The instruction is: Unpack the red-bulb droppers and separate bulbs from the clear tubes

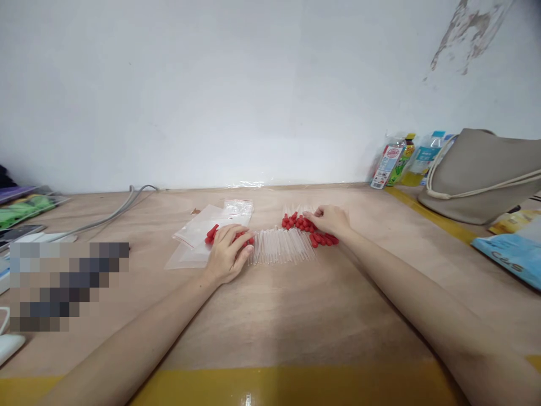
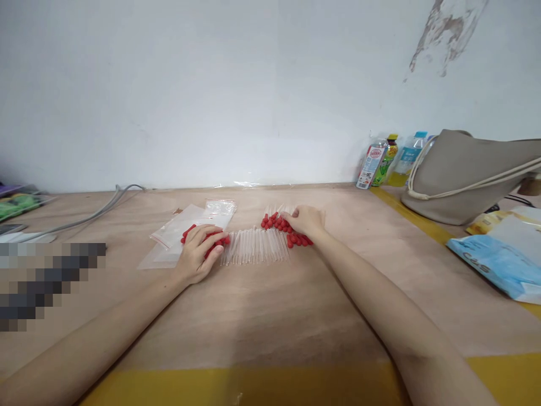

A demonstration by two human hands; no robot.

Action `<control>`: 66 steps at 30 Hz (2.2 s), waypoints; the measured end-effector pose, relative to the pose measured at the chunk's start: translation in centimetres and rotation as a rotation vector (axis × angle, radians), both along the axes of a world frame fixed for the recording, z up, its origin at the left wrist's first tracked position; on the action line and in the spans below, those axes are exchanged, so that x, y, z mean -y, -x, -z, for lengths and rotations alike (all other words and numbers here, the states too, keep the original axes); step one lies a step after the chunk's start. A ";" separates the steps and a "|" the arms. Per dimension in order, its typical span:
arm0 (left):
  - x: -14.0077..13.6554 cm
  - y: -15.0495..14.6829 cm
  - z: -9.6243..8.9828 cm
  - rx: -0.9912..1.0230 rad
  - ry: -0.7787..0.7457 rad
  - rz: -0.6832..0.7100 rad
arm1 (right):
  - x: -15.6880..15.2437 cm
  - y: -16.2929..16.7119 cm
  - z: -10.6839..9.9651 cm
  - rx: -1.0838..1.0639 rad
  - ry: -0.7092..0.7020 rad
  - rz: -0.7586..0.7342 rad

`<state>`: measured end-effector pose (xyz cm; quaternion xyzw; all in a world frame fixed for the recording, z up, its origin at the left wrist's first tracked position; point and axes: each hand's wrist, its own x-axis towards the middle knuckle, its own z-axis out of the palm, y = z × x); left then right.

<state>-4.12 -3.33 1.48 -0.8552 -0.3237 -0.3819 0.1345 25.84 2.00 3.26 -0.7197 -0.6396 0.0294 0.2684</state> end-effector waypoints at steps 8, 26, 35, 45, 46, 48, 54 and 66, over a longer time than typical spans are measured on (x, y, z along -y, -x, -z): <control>0.0 -0.1 0.0 0.026 0.002 -0.024 | -1.1 1.6 -1.3 -0.009 0.167 0.095; 2.1 -2.8 0.1 -0.220 -0.161 0.142 | 10.4 4.4 2.9 0.290 -0.704 -0.671; 2.0 -3.8 0.5 -0.194 -0.146 0.180 | 9.3 5.4 3.1 0.281 -0.712 -0.707; 2.5 -3.6 0.3 -0.199 -0.108 0.290 | 9.7 5.3 3.3 0.343 -0.784 -0.714; 2.5 -3.6 0.4 -0.192 -0.105 0.300 | 9.8 5.2 3.2 0.349 -0.799 -0.721; 2.6 -3.5 0.4 -0.178 -0.092 0.315 | 10.0 5.2 3.0 0.361 -0.835 -0.733; 2.8 -3.3 0.2 -0.169 -0.048 0.314 | 10.3 4.8 2.6 0.368 -0.897 -0.732; 2.9 -3.0 0.2 -0.128 -0.068 0.356 | 10.1 3.4 2.8 0.463 -1.012 -0.742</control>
